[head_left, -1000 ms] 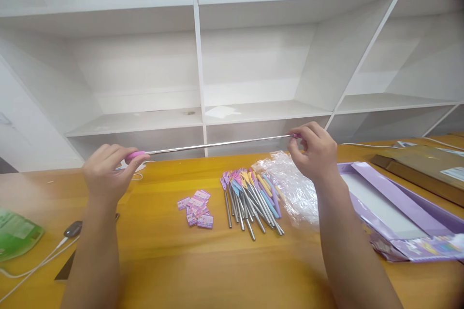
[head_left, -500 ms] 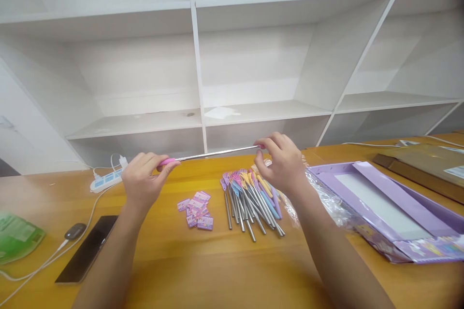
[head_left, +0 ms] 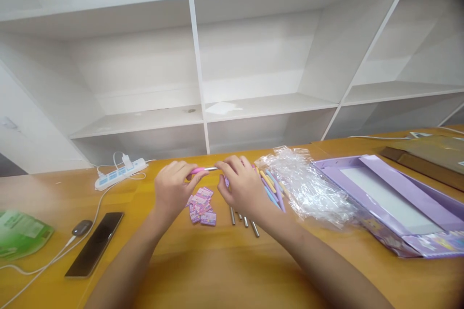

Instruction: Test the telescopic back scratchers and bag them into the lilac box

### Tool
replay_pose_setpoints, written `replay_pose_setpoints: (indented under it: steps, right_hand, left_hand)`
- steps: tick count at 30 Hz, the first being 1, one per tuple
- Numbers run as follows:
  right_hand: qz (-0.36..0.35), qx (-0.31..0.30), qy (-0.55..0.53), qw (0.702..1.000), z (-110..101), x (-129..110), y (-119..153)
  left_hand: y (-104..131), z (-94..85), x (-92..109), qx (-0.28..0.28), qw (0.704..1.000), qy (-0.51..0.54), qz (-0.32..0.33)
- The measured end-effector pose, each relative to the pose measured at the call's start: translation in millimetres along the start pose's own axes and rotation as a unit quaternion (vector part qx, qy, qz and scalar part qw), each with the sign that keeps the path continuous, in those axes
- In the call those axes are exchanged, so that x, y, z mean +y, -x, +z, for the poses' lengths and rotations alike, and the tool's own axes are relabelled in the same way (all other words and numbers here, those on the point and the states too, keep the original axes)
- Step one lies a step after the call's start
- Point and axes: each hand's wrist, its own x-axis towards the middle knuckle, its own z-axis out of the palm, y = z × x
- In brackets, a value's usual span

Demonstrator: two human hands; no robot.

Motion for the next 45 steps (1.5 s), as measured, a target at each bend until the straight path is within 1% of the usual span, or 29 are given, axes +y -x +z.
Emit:
replay_pose_setpoints:
  steps: [1,3,6,8,10,12,16,19,23,27,30,32,34,39,45]
  right_hand:
    - [-0.007,-0.024,0.007,1.000,-2,4,-1]
    - [0.004,-0.066,0.002,0.998,-6,13,-5]
    - [0.034,-0.138,-0.026,0.989,-17,23,-10]
    - [0.016,-0.188,-0.043,0.981,-24,28,-12]
    - [-0.016,-0.206,-0.055,0.977,-31,32,-13]
    - [-0.038,-0.193,-0.056,0.979,-33,35,-12]
    - [-0.082,-0.153,-0.046,0.984,-32,40,-12]
    - [-0.112,-0.139,-0.046,0.983,-31,41,-13]
    - [-0.132,-0.084,-0.041,0.987,-31,41,-15]
    - [-0.151,-0.035,-0.027,0.987,-31,40,-16]
    - [-0.158,-0.007,-0.015,0.987,-31,39,-17]
    - [-0.160,0.001,-0.010,0.987,-31,38,-16]
    - [-0.159,-0.002,-0.004,0.987,-30,37,-16]
    - [-0.136,-0.026,0.005,0.990,-31,36,-16]
    - [-0.136,0.001,0.015,0.991,-36,39,-20]
  left_hand:
    - [-1,-2.3,-4,-0.012,1.000,0.003,-0.001]
    - [-3,-6.2,-11,-0.048,0.999,0.010,-0.020]
    - [-4,-10.4,-17,-0.101,0.991,0.029,-0.080]
    - [-4,-13.0,-19,-0.127,0.985,0.039,-0.112]
    - [-5,-15.6,-20,-0.142,0.982,0.037,-0.118]
    - [-5,-17.9,-21,-0.151,0.984,0.033,-0.092]
    - [-7,-22.0,-20,-0.142,0.990,0.013,0.013]
    - [-10,-27.1,-18,-0.137,0.988,-0.024,0.070]
    - [-14,-34.7,-17,-0.141,0.983,-0.043,0.109]
    - [-14,-35.7,-13,-0.118,0.980,-0.074,0.145]
    - [-12,-33.5,-11,-0.093,0.978,-0.094,0.162]
    - [-11,-32.4,-10,-0.081,0.978,-0.093,0.169]
    - [-10,-32.0,-9,-0.070,0.979,-0.089,0.167]
    - [-11,-32.3,-8,-0.058,0.986,-0.071,0.139]
    - [-12,-29.1,-9,-0.032,0.986,-0.063,0.153]
